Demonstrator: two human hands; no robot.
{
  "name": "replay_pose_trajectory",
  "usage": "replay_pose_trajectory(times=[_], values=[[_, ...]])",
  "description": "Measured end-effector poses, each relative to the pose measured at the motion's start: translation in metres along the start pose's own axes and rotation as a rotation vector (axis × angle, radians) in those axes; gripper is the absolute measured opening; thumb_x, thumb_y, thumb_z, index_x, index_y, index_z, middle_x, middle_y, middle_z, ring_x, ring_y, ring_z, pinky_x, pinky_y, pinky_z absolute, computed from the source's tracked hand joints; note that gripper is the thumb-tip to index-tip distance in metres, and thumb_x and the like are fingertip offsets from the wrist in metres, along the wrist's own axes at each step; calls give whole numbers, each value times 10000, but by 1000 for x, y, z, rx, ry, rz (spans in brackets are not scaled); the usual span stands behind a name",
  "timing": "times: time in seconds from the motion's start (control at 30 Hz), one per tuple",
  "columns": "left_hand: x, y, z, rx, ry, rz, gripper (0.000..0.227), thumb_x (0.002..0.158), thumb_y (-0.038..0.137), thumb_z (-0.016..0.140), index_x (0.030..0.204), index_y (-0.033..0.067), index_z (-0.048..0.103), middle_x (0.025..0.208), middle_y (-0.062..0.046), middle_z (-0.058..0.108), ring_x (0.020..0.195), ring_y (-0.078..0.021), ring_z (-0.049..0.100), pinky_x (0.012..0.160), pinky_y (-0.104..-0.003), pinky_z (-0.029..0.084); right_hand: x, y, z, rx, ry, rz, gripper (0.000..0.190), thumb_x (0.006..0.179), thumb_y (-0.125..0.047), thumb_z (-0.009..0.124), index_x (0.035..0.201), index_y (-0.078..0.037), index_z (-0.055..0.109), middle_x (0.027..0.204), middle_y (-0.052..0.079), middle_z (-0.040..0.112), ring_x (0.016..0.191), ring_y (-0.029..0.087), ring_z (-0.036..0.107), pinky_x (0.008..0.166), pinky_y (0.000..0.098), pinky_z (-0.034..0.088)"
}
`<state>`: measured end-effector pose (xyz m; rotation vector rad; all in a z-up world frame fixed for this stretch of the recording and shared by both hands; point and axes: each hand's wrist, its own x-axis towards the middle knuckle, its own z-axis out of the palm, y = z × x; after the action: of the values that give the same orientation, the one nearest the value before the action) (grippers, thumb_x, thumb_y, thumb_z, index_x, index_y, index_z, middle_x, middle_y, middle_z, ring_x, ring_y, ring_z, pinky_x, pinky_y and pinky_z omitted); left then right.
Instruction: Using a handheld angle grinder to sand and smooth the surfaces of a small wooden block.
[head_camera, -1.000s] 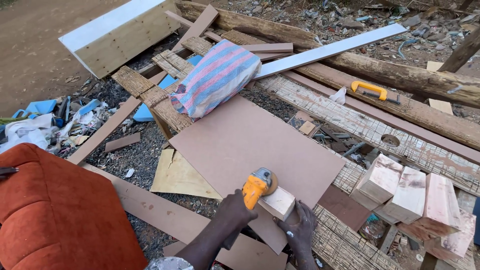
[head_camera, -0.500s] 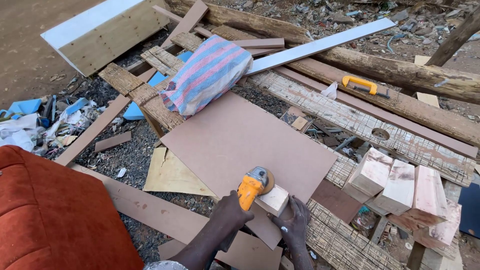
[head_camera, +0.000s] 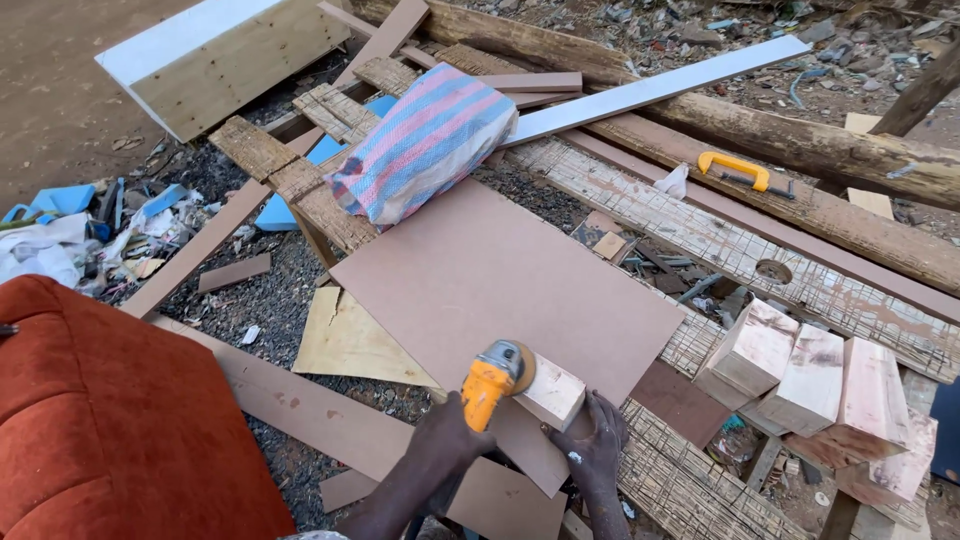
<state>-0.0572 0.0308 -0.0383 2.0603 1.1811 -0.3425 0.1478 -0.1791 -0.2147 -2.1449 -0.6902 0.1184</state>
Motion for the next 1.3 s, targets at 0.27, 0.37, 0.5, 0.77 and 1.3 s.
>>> replay_pose_trajectory(times=[0.27, 0.37, 0.5, 0.77, 1.3], values=[[-32, 16, 17, 14, -40, 93, 758, 858, 473, 925, 1416, 43, 645, 1232, -186, 837, 1076, -386, 844, 940, -516, 680, -2, 3, 5, -56, -16, 30, 1166, 649, -461, 1181, 1647, -77, 717, 1636, 134, 722, 1569, 339, 604, 1347, 548, 443], [-19, 11, 16, 5, -21, 76, 757, 851, 482, 944, 1404, 53, 656, 1209, -175, 848, 1051, -373, 854, 929, -503, 684, 0, -1, 0, -56, -20, 43, 1194, 648, -472, 1181, 1670, -81, 703, 1625, 126, 721, 1555, 328, 610, 1335, 538, 453], [-6, 2, 5, -22, -16, -6, 768, 891, 448, 959, 1470, 60, 637, 1224, -166, 850, 1042, -334, 877, 895, -470, 710, 1, 2, 2, -54, -16, 13, 1185, 656, -477, 1166, 1667, -67, 705, 1636, 138, 728, 1560, 334, 611, 1351, 535, 433], [9, -27, 0, -101, 70, -38, 786, 835, 477, 945, 1432, 34, 690, 1202, -166, 869, 990, -337, 871, 855, -464, 691, 1, -10, -6, 4, -58, 68, 1169, 669, -420, 1175, 1675, -68, 695, 1621, 137, 719, 1566, 335, 586, 1361, 552, 424], [-23, 13, 20, -83, -78, -37, 775, 898, 420, 1008, 1501, 95, 645, 1219, -96, 840, 969, -258, 859, 848, -397, 702, -2, 6, 3, -1, -32, 32, 1195, 647, -441, 1179, 1680, -85, 693, 1629, 126, 707, 1560, 331, 597, 1338, 538, 453]])
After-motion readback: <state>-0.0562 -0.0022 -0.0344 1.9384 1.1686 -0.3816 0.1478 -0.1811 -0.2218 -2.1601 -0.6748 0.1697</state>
